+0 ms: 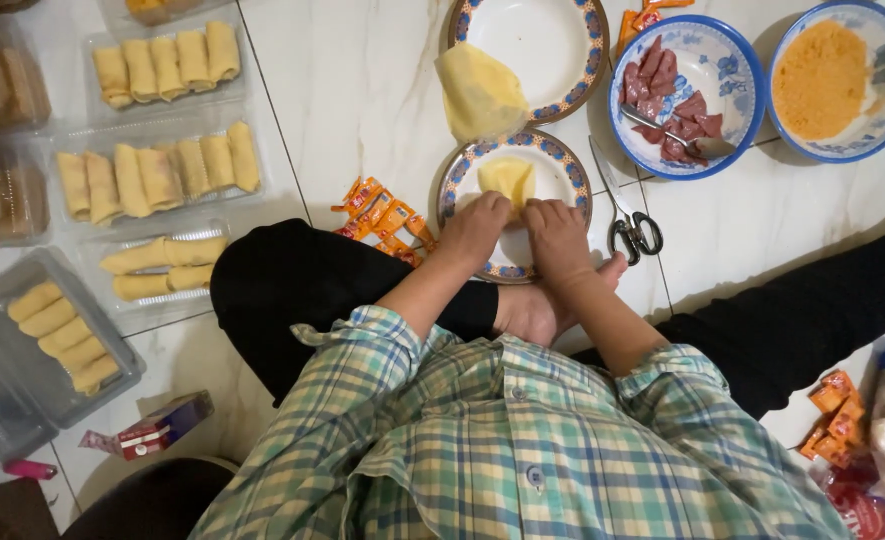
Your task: Assembling pastry rolls by placing meat filling on wrappers and rolling them into shape.
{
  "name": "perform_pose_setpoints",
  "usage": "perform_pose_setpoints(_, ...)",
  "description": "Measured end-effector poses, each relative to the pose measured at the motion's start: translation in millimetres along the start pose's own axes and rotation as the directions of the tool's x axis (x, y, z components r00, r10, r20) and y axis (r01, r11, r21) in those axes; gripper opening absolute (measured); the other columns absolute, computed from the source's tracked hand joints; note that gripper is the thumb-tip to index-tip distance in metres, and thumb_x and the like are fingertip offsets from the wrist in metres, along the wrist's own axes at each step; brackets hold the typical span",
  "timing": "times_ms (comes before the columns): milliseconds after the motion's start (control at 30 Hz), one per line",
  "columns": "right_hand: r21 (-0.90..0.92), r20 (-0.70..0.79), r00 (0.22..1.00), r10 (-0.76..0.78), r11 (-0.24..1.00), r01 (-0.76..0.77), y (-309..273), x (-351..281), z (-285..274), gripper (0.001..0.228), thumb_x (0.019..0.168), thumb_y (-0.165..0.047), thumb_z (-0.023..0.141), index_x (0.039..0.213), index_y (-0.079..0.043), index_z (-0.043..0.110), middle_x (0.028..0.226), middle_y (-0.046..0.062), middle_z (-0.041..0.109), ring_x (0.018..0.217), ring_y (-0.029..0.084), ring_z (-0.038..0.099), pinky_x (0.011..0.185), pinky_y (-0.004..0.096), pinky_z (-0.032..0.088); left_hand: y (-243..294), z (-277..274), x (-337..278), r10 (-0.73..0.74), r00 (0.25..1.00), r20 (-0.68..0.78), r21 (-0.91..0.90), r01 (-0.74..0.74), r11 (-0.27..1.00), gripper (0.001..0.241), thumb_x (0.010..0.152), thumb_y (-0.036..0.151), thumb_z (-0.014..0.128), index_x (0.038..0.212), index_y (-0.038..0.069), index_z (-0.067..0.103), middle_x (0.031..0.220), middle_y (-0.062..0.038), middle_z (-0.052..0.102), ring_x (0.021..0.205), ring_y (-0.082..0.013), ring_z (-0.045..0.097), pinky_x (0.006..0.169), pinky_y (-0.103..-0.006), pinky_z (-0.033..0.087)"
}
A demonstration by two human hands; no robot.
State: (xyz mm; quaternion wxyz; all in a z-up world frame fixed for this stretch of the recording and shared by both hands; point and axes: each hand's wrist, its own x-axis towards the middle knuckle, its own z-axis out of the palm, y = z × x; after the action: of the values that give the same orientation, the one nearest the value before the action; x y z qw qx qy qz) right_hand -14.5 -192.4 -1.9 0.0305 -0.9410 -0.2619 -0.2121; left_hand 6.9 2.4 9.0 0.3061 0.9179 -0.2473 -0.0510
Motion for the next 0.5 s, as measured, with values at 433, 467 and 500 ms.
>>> perform_pose_setpoints(433,0.352,0.177,0.957,0.23,0.893,-0.28,8,-4,18,0.009,0.09,-0.014,0.076,0.096,-0.02,0.074,0.108,-0.002,0.072,0.105,0.021,0.069,0.091,0.031,0.056,-15,17,4,-0.12,0.992,0.05,-0.198,0.127,0.972,0.017,0.098,0.027,0.065,0.1,0.013,0.055,0.115,-0.005,0.055,0.096,-0.0415,0.071,0.082,-0.0489,0.063)
perform_pose_setpoints(467,0.372,0.219,0.949,0.226,0.88,-0.295,7,-2,14,0.009,0.091,-0.015,0.074,0.099,-0.019,0.076,0.111,-0.002,0.072,0.108,0.022,0.068,0.095,0.031,0.055,-18,22,3,-0.077,0.997,0.019,-0.133,0.079,0.988,0.015,0.098,0.027,0.063,0.096,0.012,0.059,0.113,-0.004,0.058,0.097,-0.0382,0.07,0.08,-0.0452,0.062)
perform_pose_setpoints(500,0.392,0.259,0.941,0.22,0.866,-0.31,7,0,11,0.011,0.093,-0.015,0.073,0.102,-0.017,0.078,0.113,-0.001,0.072,0.111,0.022,0.067,0.098,0.031,0.054,-20,26,2,-0.032,0.999,-0.011,-0.065,0.032,0.997,0.017,0.099,0.028,0.06,0.093,0.012,0.062,0.11,-0.004,0.06,0.098,-0.0348,0.07,0.079,-0.0415,0.062)
